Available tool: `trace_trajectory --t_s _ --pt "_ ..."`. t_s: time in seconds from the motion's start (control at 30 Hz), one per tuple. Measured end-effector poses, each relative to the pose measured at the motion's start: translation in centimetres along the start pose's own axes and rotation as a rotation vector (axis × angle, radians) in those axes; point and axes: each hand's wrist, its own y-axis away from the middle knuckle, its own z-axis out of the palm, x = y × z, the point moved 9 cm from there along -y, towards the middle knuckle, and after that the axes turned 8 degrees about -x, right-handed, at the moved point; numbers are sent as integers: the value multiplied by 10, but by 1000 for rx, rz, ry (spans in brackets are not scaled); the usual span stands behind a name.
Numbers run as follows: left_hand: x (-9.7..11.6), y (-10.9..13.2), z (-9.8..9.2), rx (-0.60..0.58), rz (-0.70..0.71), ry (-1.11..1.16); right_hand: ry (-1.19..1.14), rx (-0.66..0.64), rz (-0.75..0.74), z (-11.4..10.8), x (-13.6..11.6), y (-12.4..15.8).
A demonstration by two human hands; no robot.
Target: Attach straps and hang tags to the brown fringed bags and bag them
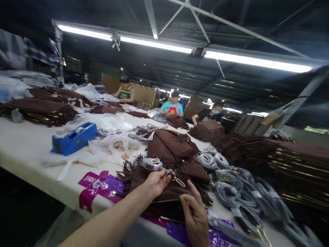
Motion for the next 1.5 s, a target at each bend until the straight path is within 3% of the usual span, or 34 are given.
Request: trace_trajectory --t_s 0.2,0.27,0.33,0.4,0.47,0.53,0.63,0.73,0.83,0.9,1.1,1.2,1.5 --pt "-18 9 0 41 -104 -91 55 8 -21 14 7 -4" --pt "-14 20 5 -44 -176 -319 45 31 -19 12 10 -4" --pt "-1 35 18 -175 -193 -792 21 50 -20 8 11 -3" --pt "25 49 42 -271 23 -1355 -6 58 -23 6 12 -2" --pt "43 66 79 -367 413 -1810 -26 62 -12 4 13 -1" --pt "32 74 103 -527 690 -2126 -37 74 7 3 15 -1" --pt "-1 58 99 -683 749 -2445 -39 85 24 2 17 -1" --pt "-12 35 88 -615 741 -2504 -8 109 19 -2 13 -1" --pt "-1 23 84 -455 712 -2424 53 174 1 -9 6 1" --pt "5 22 83 -409 666 -2370 85 191 -18 -10 2 3" --pt "12 23 84 -374 582 -2282 143 206 -116 -10 -13 6" --pt "13 20 87 -331 570 -2281 162 141 -146 -4 -19 3" --pt "-1 30 92 -415 640 -2295 175 -32 79 16 1 -8"
